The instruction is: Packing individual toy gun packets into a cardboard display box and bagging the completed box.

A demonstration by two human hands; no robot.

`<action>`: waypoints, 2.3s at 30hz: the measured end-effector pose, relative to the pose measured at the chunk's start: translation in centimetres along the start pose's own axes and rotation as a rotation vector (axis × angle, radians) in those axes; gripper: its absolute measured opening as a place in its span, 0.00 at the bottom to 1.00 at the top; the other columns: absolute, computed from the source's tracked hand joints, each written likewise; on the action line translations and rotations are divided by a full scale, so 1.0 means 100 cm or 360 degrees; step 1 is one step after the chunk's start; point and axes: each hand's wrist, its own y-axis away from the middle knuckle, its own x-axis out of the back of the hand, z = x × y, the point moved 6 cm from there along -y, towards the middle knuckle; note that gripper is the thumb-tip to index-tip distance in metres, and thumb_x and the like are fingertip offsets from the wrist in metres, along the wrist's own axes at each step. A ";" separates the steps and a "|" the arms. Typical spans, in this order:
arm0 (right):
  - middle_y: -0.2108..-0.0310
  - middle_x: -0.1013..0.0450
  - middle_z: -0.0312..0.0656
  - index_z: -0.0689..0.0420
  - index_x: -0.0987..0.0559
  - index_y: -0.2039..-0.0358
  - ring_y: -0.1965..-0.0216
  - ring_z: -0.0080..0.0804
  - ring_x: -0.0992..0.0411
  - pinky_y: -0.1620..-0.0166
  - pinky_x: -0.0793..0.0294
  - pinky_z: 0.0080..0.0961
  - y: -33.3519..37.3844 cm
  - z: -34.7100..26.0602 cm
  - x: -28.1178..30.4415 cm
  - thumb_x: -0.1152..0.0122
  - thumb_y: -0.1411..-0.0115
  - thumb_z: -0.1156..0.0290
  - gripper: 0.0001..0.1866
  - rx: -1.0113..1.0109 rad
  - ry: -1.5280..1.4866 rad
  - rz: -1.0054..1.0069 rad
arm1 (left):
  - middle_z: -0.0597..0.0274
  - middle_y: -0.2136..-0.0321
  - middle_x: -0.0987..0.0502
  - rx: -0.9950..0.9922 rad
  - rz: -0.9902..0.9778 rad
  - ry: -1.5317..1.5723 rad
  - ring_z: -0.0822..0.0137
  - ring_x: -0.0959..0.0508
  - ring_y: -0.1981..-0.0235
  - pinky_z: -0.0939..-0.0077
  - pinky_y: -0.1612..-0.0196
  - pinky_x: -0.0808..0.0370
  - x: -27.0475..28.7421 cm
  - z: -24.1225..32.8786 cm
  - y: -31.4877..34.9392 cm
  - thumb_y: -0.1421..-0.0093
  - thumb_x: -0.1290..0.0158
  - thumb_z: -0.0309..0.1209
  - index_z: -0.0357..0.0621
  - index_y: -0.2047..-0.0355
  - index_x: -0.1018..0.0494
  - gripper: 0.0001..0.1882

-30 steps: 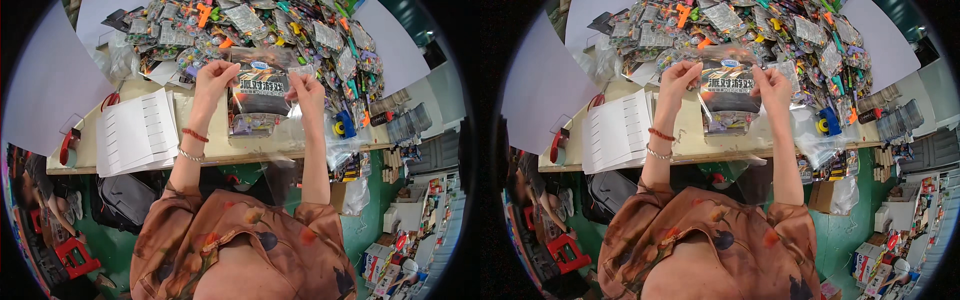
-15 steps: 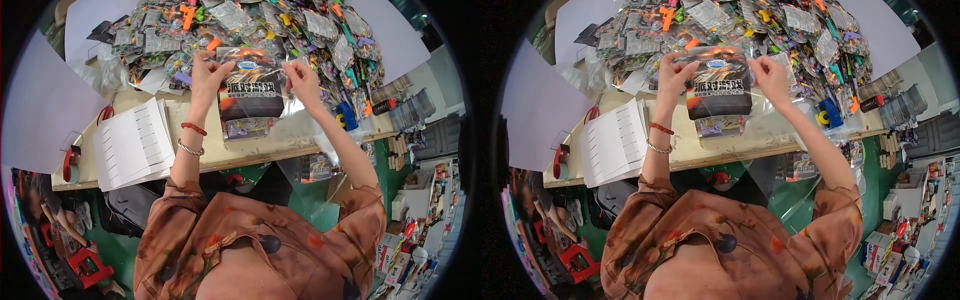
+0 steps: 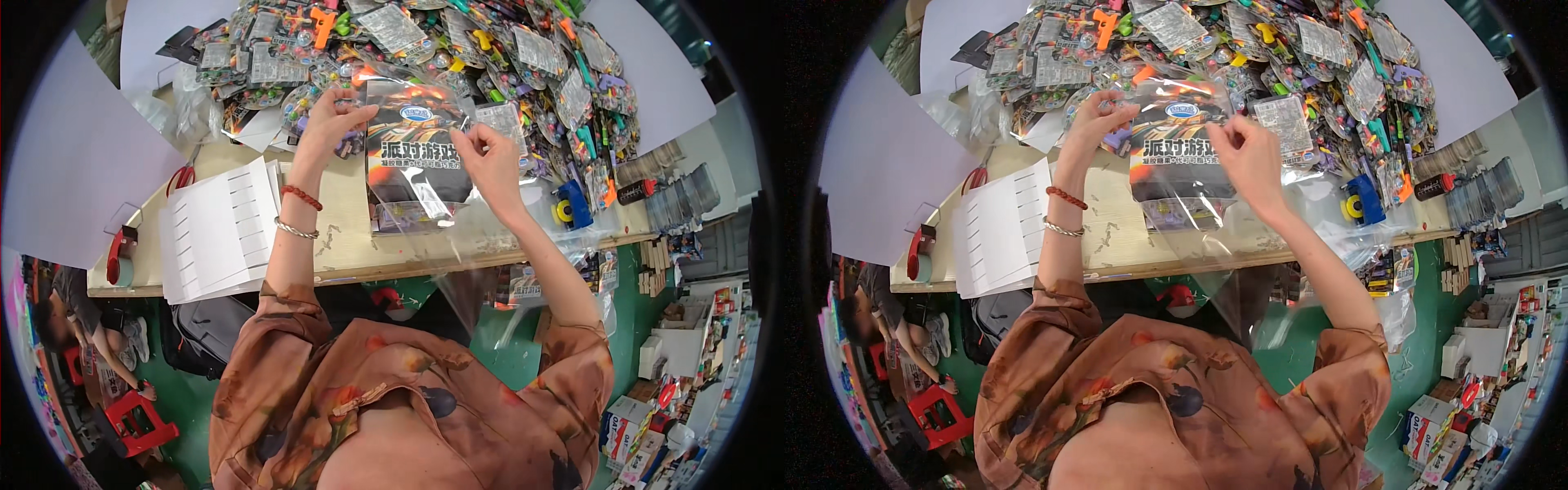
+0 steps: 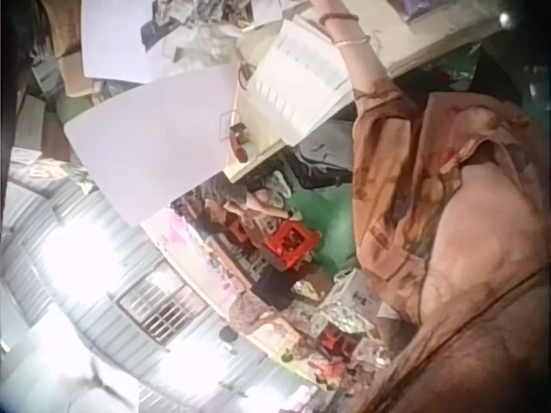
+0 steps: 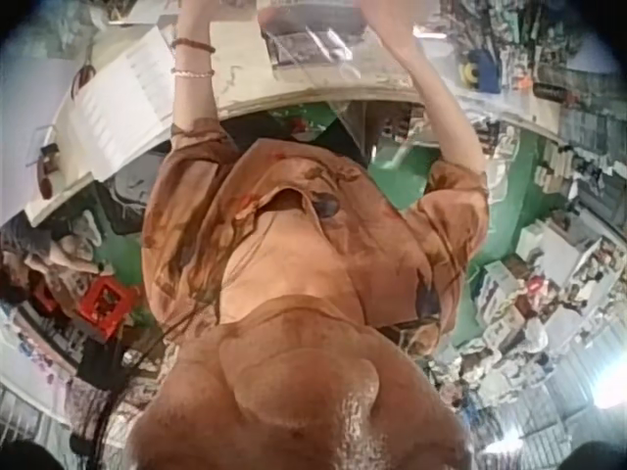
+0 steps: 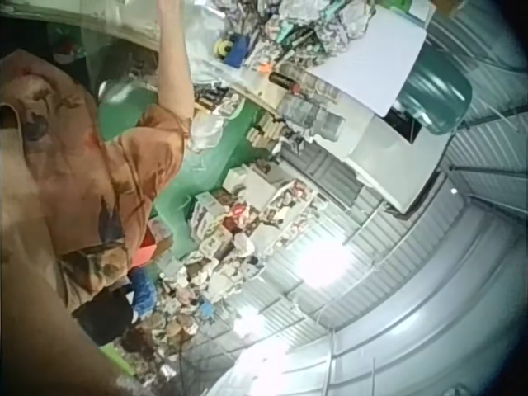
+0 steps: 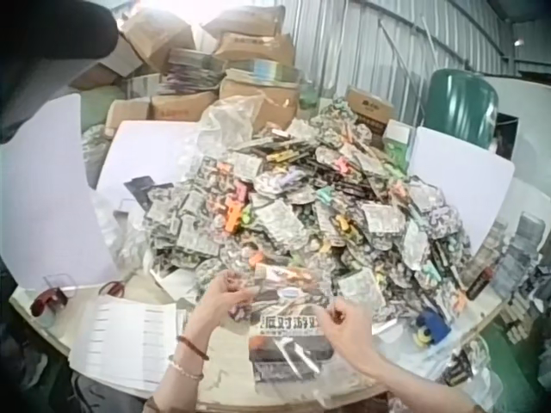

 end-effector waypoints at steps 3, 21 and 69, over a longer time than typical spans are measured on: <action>0.91 0.39 0.36 0.64 0.32 0.86 0.86 0.21 0.45 0.81 0.45 0.25 -0.008 0.028 -0.001 0.38 0.49 0.65 0.19 -0.0082 -0.0012 0.0052 | 0.62 0.79 0.26 -0.0034 0.0050 -0.0069 0.74 0.26 0.77 0.82 0.72 0.31 -0.010 -0.009 -0.009 0.53 0.36 0.31 0.30 0.53 0.40 0.32; 0.74 0.37 0.36 0.60 0.35 0.66 0.75 0.23 0.38 0.68 0.35 0.22 -0.010 0.064 -0.021 0.36 0.49 0.68 0.17 -0.0304 -0.0288 0.0306 | 0.63 0.72 0.30 -0.0063 0.0435 -0.0348 0.74 0.30 0.74 0.79 0.68 0.30 -0.012 -0.034 -0.024 0.57 0.34 0.41 0.32 0.46 0.45 0.44; 0.85 0.36 0.37 0.61 0.28 0.84 0.79 0.27 0.36 0.68 0.35 0.29 -0.149 0.086 -0.098 0.62 0.45 0.30 0.41 -0.0040 0.0492 -0.1414 | 0.65 0.51 0.27 -0.0740 0.0030 -0.1125 0.67 0.26 0.53 0.70 0.48 0.36 -0.024 -0.016 -0.031 0.44 0.46 0.39 0.53 0.59 0.22 0.13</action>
